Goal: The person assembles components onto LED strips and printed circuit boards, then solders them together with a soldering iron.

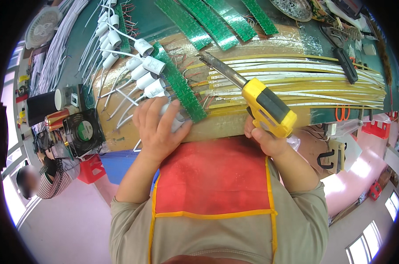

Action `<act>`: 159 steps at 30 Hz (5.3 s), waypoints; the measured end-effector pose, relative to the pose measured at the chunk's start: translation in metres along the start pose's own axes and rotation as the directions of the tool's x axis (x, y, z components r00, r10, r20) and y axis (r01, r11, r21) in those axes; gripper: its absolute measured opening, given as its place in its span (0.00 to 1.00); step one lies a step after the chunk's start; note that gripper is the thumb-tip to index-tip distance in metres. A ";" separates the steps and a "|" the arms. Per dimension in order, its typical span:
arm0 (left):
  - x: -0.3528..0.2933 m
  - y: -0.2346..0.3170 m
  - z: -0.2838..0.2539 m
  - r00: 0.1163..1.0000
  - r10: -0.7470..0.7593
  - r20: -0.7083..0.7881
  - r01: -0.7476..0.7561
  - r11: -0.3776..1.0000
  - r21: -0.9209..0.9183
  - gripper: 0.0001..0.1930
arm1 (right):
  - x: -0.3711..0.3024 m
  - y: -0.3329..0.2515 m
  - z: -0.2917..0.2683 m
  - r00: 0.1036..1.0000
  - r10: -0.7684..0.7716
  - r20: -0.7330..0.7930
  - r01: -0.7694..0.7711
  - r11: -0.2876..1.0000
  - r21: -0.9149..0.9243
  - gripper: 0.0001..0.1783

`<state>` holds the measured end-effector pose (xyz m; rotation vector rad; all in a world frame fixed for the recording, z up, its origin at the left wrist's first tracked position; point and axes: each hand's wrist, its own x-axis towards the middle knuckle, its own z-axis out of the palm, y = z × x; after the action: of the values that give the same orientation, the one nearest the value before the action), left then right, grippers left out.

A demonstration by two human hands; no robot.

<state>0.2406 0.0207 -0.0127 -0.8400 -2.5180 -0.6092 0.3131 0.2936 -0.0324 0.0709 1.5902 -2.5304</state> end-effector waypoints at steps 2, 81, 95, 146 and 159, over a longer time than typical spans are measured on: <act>0.001 0.001 0.000 1.000 -0.005 0.010 0.004 1.000 0.010 0.31 | 0.001 0.000 0.000 1.000 0.002 0.000 -0.002 1.000 -0.002 0.40; 0.271 -0.188 0.038 0.914 -0.075 0.398 0.044 0.995 0.088 0.11 | 0.005 -0.001 -0.001 0.983 -0.122 -0.140 0.147 0.971 0.186 0.36; 0.320 -0.144 0.118 0.968 -0.086 0.237 0.073 0.995 0.063 0.29 | 0.006 0.001 0.002 0.972 -0.131 -0.197 0.173 0.961 0.213 0.38; 0.213 -0.060 0.100 0.875 0.381 0.298 -0.352 0.924 -0.148 0.27 | 0.013 -0.004 0.008 0.924 -0.192 -0.332 0.281 0.928 0.246 0.34; 0.210 -0.072 0.095 0.868 0.402 0.291 -0.376 0.916 -0.142 0.28 | 0.012 -0.003 0.008 0.913 -0.221 -0.344 0.304 0.929 0.211 0.34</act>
<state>0.0176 0.1140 -0.0035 -1.5373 -2.4907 -0.4700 0.3014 0.2863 -0.0276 0.3276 1.4346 -3.0637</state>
